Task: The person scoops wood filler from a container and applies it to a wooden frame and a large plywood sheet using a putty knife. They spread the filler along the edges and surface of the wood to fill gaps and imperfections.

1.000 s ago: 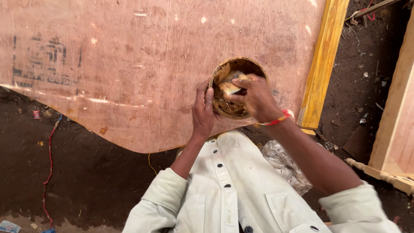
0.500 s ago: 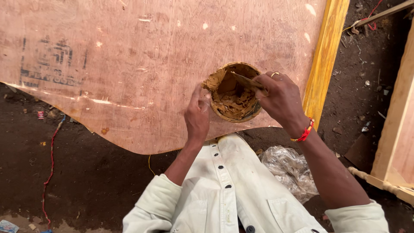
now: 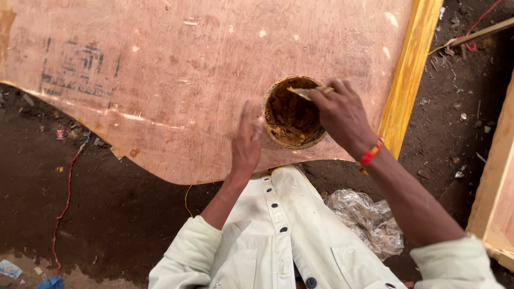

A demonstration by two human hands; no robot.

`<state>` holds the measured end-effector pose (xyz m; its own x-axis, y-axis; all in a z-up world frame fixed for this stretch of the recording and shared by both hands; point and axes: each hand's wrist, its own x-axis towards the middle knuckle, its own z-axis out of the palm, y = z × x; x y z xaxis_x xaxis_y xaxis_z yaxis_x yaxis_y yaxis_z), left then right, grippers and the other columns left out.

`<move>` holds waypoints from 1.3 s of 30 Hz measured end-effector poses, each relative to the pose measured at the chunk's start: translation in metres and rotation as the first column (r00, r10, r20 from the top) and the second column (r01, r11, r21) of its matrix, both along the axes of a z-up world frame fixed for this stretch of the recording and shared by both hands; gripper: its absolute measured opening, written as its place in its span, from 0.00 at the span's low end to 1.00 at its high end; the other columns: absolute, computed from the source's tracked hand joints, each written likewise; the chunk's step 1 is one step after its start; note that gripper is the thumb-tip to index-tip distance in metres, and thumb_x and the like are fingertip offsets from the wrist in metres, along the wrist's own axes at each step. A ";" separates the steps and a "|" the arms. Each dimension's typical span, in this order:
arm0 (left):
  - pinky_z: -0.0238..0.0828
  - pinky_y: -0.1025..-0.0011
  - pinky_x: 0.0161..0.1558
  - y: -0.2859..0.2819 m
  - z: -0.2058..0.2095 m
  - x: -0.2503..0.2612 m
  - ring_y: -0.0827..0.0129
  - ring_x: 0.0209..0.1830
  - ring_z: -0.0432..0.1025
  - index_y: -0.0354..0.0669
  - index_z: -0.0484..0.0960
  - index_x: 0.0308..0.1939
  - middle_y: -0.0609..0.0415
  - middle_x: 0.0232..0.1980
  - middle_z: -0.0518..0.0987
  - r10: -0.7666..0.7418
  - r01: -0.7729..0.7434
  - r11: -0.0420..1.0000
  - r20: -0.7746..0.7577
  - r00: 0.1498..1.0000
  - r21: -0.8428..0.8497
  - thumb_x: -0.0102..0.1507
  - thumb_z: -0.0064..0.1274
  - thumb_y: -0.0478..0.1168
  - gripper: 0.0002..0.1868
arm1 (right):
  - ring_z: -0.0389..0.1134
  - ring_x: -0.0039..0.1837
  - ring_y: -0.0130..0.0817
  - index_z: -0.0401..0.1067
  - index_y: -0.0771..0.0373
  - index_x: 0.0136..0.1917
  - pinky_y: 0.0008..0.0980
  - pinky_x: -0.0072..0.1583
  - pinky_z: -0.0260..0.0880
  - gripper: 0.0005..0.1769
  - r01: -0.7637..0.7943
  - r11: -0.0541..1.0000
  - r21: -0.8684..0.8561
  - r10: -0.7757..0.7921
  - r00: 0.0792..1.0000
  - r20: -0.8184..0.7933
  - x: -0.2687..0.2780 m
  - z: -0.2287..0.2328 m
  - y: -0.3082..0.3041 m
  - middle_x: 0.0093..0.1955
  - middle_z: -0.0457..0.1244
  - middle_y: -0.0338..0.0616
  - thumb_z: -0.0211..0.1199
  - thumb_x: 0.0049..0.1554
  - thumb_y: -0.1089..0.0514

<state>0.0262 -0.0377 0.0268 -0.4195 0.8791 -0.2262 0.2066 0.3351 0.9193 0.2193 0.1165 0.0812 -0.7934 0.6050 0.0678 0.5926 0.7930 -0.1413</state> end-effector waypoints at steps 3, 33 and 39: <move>0.69 0.49 0.59 0.004 -0.003 0.008 0.44 0.63 0.69 0.52 0.51 0.81 0.41 0.76 0.63 0.016 0.039 0.982 0.282 0.959 -0.187 0.71 0.31 0.58 0.36 | 0.68 0.51 0.36 0.75 0.61 0.56 0.38 0.56 0.69 0.09 -0.175 0.970 0.166 0.168 0.984 0.055 -0.020 -0.024 0.006 0.45 0.72 0.45 0.59 0.61 0.65; 0.86 0.67 0.32 0.008 0.000 0.007 0.62 0.31 0.81 0.43 0.59 0.78 0.40 0.52 0.82 0.091 -0.050 0.995 0.645 0.759 -0.081 0.72 0.40 0.47 0.30 | 0.56 0.27 0.40 0.63 0.64 0.59 0.45 0.30 0.58 0.10 0.218 0.900 -0.378 -0.154 0.969 0.191 -0.044 -0.052 0.016 0.26 0.59 0.49 0.44 0.66 0.65; 0.86 0.67 0.32 0.008 0.007 0.007 0.63 0.30 0.81 0.45 0.58 0.78 0.41 0.52 0.82 0.109 -0.048 0.992 0.605 0.789 -0.116 0.72 0.39 0.47 0.30 | 0.55 0.29 0.38 0.65 0.65 0.49 0.42 0.31 0.55 0.07 0.059 0.978 -0.202 -0.047 0.997 0.061 -0.029 -0.090 0.015 0.27 0.59 0.47 0.49 0.57 0.66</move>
<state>0.0333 -0.0293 0.0334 -0.2346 0.8123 -0.5340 -0.4163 0.4125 0.8103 0.1907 0.1313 -0.0093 -0.7590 0.6428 -0.1039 0.6443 0.7184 -0.2622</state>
